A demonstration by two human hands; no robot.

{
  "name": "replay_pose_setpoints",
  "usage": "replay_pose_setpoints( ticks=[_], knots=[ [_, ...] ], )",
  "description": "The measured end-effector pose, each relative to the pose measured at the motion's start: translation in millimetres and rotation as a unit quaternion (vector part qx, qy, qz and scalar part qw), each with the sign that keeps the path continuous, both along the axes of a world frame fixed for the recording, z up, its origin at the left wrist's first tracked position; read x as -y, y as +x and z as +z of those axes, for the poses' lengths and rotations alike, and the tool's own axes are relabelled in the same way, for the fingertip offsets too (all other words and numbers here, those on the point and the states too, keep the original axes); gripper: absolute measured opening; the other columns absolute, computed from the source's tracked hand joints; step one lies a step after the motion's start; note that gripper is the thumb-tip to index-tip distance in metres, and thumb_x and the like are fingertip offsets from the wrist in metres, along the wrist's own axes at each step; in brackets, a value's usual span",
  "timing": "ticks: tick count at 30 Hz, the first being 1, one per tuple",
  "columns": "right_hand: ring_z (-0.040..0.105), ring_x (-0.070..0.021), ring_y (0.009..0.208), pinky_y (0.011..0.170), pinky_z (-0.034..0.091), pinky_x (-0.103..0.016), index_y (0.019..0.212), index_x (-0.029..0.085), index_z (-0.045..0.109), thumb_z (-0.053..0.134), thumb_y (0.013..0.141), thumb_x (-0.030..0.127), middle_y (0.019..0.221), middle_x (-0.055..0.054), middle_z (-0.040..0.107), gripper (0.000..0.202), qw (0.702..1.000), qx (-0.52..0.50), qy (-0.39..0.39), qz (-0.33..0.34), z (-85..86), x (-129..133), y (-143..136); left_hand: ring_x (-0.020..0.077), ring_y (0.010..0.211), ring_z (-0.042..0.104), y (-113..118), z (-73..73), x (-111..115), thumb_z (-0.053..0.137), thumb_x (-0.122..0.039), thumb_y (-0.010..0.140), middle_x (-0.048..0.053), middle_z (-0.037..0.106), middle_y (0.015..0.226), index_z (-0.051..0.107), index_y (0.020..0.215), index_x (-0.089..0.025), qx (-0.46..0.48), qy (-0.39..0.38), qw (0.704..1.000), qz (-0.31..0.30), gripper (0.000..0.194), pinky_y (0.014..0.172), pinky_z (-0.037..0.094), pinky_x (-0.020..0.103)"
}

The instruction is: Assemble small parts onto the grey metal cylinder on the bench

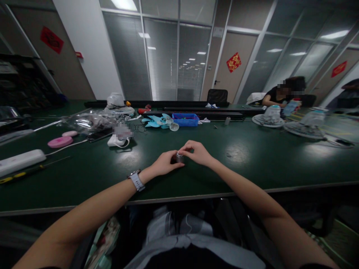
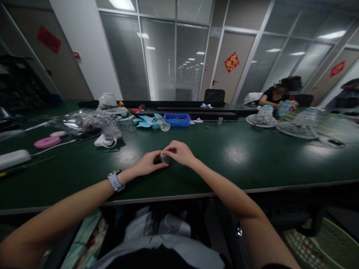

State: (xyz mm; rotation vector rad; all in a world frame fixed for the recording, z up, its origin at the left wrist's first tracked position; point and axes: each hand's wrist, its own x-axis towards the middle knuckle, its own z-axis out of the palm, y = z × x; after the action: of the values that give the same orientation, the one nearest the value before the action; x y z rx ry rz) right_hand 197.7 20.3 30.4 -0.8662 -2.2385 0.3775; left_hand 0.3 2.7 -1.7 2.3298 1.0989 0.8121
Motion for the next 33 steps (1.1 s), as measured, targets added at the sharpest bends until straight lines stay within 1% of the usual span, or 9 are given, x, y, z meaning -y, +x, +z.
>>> replay_pose_setpoints(
  ticks=[5, 10, 17, 19, 21, 24, 26, 29, 33],
  knots=[
    [0.053, -0.0115, 0.07, 0.064, 0.037, -0.024, 0.085, 0.02, 0.072, 0.064, 0.084, 0.028, 0.077, -0.002, 0.059, 0.012, 0.997, 0.034, 0.057, -0.028, 2.5, 2.7, -3.0, 0.0176, 0.075, 0.059, 0.4, -0.4, -0.9, 0.066, -0.05, 0.075, 0.005, 0.066, 0.091, 0.06, 0.108, -0.015, 0.002, 0.003, 1.0, 0.004, 0.048, 0.066, 0.045, 0.029],
    [0.053, -0.0105, 0.068, 0.065, 0.036, -0.024, 0.081, 0.019, 0.07, 0.064, 0.084, 0.029, 0.076, -0.001, 0.059, 0.012, 0.995, 0.039, 0.075, -0.043, 2.6, 4.4, -4.0, 0.0171, 0.073, 0.059, 1.3, 0.6, 0.6, 0.066, -0.049, 0.075, 0.005, 0.066, 0.089, 0.06, 0.105, -0.015, 0.007, 0.001, 1.0, 0.004, 0.045, 0.065, 0.045, 0.028],
    [0.051, -0.0098, 0.065, 0.06, 0.036, -0.023, 0.078, 0.017, 0.067, 0.065, 0.081, 0.039, 0.076, -0.001, 0.059, 0.022, 0.997, 0.016, 0.051, -0.061, 0.7, 5.3, -4.6, 0.0173, 0.074, 0.06, 2.0, -0.3, 1.2, 0.067, -0.049, 0.074, 0.005, 0.067, 0.09, 0.061, 0.107, -0.016, 0.023, -0.018, 1.0, 0.006, 0.047, 0.065, 0.046, 0.028],
    [0.051, -0.0096, 0.063, 0.06, 0.036, -0.023, 0.083, 0.018, 0.068, 0.065, 0.081, 0.042, 0.077, -0.001, 0.06, 0.025, 0.997, 0.013, 0.041, -0.058, 0.6, 5.7, -4.7, 0.017, 0.074, 0.06, 2.0, -0.5, 1.1, 0.067, -0.048, 0.074, 0.005, 0.066, 0.089, 0.061, 0.106, -0.016, 0.029, -0.019, 0.999, 0.0, 0.046, 0.065, 0.046, 0.028],
    [0.05, -0.0096, 0.063, 0.06, 0.037, -0.023, 0.093, 0.02, 0.07, 0.062, 0.082, 0.045, 0.08, -0.002, 0.061, 0.028, 0.999, 0.017, 0.026, -0.04, 0.5, 6.0, -4.2, 0.0166, 0.073, 0.059, 1.9, -0.3, 1.0, 0.066, -0.048, 0.075, 0.005, 0.066, 0.088, 0.06, 0.107, -0.015, 0.029, -0.017, 0.999, -0.005, 0.047, 0.065, 0.046, 0.028],
    [0.053, -0.0107, 0.066, 0.061, 0.04, -0.024, 0.102, 0.023, 0.071, 0.057, 0.087, 0.044, 0.083, -0.003, 0.062, 0.029, 1.0, 0.019, 0.005, -0.007, -0.6, 5.5, -1.6, 0.0161, 0.07, 0.058, 1.5, 0.6, 0.9, 0.066, -0.049, 0.075, 0.005, 0.066, 0.087, 0.059, 0.113, -0.014, 0.017, -0.012, 1.0, -0.006, 0.052, 0.063, 0.044, 0.028],
    [0.055, -0.0116, 0.07, 0.063, 0.042, -0.024, 0.1, 0.023, 0.072, 0.056, 0.087, 0.042, 0.085, -0.004, 0.063, 0.027, 1.0, 0.009, -0.006, 0.005, -1.5, 4.5, 0.7, 0.0163, 0.071, 0.058, 1.3, 1.2, 1.0, 0.066, -0.049, 0.075, 0.005, 0.066, 0.089, 0.058, 0.115, -0.014, 0.012, -0.008, 1.0, -0.005, 0.054, 0.064, 0.045, 0.028],
    [0.057, -0.0122, 0.071, 0.064, 0.043, -0.024, 0.094, 0.022, 0.074, 0.059, 0.086, 0.04, 0.085, -0.004, 0.064, 0.025, 1.0, -0.006, -0.014, 0.006, -1.1, 3.4, 2.8, 0.0171, 0.074, 0.059, 1.1, 1.1, 0.9, 0.065, -0.048, 0.076, 0.005, 0.066, 0.09, 0.059, 0.114, -0.015, 0.01, -0.004, 1.0, -0.005, 0.051, 0.065, 0.045, 0.028],
    [0.056, -0.0123, 0.071, 0.064, 0.041, -0.025, 0.087, 0.021, 0.074, 0.062, 0.085, 0.036, 0.084, -0.004, 0.064, 0.02, 1.0, 0.013, 0.014, -0.015, 2.6, 4.8, 1.1, 0.0173, 0.073, 0.059, 1.1, -0.7, 0.0, 0.065, -0.05, 0.075, 0.005, 0.066, 0.09, 0.06, 0.111, -0.015, 0.008, -0.005, 1.0, 0.004, 0.051, 0.065, 0.045, 0.028]
  ],
)
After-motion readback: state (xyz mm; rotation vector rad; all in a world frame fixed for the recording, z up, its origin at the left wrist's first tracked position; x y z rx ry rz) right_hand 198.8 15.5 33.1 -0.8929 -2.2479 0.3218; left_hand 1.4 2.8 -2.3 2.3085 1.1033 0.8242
